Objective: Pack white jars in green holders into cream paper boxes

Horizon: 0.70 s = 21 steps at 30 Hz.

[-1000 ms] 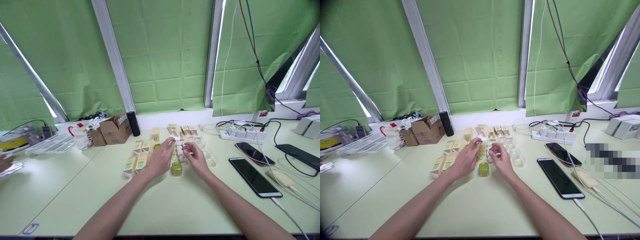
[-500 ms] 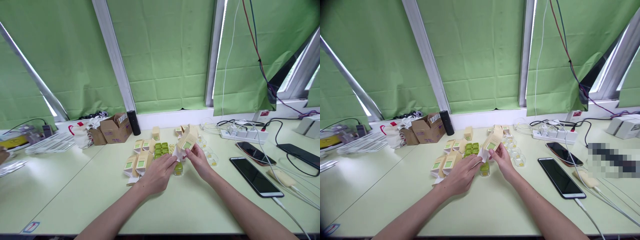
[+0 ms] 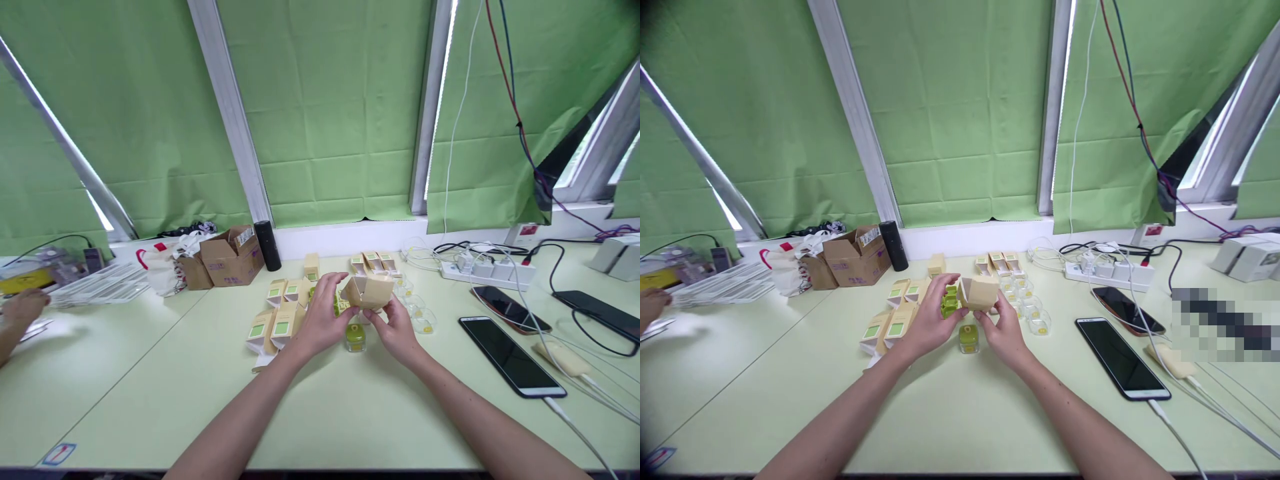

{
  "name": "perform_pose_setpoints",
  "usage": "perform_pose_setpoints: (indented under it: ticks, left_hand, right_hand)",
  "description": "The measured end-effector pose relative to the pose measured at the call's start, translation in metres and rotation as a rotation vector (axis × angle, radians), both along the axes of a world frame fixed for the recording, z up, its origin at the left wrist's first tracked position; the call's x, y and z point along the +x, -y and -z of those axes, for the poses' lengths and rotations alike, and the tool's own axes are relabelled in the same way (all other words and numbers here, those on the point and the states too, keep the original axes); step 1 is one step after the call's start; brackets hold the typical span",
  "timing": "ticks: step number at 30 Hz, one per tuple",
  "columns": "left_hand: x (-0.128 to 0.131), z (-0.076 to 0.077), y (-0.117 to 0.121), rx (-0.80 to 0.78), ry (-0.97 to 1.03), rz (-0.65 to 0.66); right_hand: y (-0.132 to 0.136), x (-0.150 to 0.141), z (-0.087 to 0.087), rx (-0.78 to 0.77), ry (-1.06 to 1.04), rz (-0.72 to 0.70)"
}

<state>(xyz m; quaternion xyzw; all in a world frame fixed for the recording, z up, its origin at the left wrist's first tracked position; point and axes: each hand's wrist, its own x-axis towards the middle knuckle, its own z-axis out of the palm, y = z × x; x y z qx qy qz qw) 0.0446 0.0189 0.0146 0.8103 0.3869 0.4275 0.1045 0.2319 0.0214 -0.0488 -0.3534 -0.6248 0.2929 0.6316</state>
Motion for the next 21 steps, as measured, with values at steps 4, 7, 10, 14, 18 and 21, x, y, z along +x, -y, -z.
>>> perform_pose_setpoints:
  ticks: [4,7,10,14,18,21]
  left_hand:
    - [-0.001,0.014,-0.005,0.151,-0.023,0.028]
    - [-0.005,0.025,-0.006,0.272,-0.028,0.009]
    - [-0.011,0.032,-0.007,0.39,-0.039,-0.005]
    - [-0.018,0.038,-0.01,0.531,-0.046,-0.017]
    - [-0.02,0.043,-0.011,0.597,-0.03,-0.052]
    - [-0.022,0.045,-0.011,0.623,-0.036,-0.043]
  right_hand:
    - [0.002,0.003,-0.001,0.123,0.122,0.071]
    - [0.003,0.004,-0.004,0.252,0.21,0.073]
    - [0.003,0.004,-0.003,0.299,0.235,0.108]
    - [-0.002,0.004,0.001,0.27,0.224,0.192]
    - [-0.006,0.006,0.005,0.236,0.235,0.224]
    - [-0.007,0.006,0.007,0.223,0.263,0.235]
